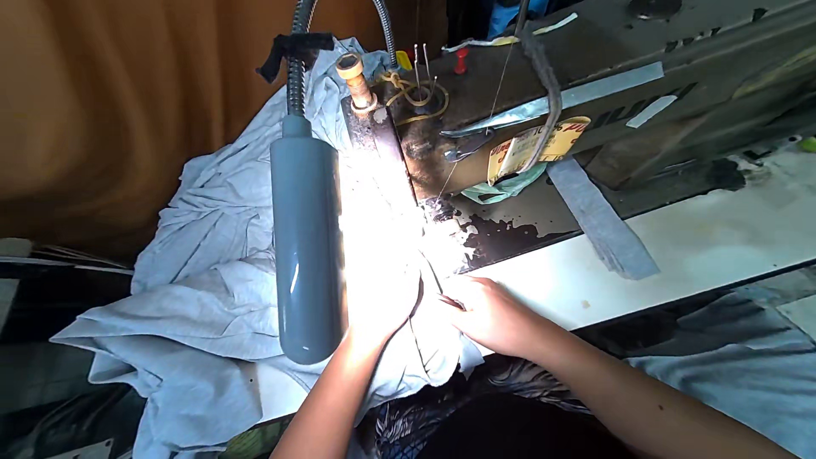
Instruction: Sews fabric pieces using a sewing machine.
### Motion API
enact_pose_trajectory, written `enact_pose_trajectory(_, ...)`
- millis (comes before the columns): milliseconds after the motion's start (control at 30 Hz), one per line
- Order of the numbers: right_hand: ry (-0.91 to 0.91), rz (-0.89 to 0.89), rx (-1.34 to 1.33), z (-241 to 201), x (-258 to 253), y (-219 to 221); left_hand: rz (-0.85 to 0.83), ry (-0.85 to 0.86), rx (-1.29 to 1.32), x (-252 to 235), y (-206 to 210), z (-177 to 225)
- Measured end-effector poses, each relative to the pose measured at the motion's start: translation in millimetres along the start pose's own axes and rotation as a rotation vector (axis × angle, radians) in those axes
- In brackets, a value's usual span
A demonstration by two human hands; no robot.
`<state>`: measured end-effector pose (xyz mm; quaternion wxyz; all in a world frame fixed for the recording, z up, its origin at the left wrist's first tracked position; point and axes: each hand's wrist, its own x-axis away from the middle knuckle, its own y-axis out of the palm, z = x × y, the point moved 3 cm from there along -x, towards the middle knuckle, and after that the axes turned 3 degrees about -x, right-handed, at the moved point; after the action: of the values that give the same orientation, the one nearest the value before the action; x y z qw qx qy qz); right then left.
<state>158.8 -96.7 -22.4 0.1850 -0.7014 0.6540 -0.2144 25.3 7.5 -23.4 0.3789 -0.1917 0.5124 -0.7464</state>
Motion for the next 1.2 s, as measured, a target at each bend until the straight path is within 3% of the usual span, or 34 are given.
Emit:
enact_pose_trajectory(300, 0.166, -0.111, 0.043, -9.1, -10.1, -5.4, 0.076, -0.01, -0.142, -17.3, 5.5, 2.6)
enact_pose_trajectory(700, 0.127, -0.1, 0.056, -8.0, -10.7, -2.2, -0.141, -0.288, -0.056, -30.5, -1.6, 10.4)
enact_pose_trajectory(800, 0.1, -0.133, 0.229, -10.9, -9.6, 2.1, -0.255, -0.375, -0.047, -36.1, -10.1, 14.5)
enact_pose_trajectory(967, 0.233, -0.281, 0.528, -20.5, -13.6, -4.2, -0.29, -0.398, 0.058, -48.7, -7.5, 11.2)
enact_pose_trajectory(1033, 0.192, -0.345, 0.567, -18.8, -16.6, -10.2, -0.326, -0.426, 0.081, -50.5, -2.7, 9.0)
enact_pose_trajectory(1133, 0.015, -0.39, 0.567, -9.7, -21.9, -17.0, -0.047, -0.227, 0.129, -43.8, 51.6, -31.2)
enact_pose_trajectory(1200, -0.045, -0.386, 0.534, -1.9, -26.3, -18.9, -0.169, -0.348, 0.114, -41.4, 21.6, -8.7)
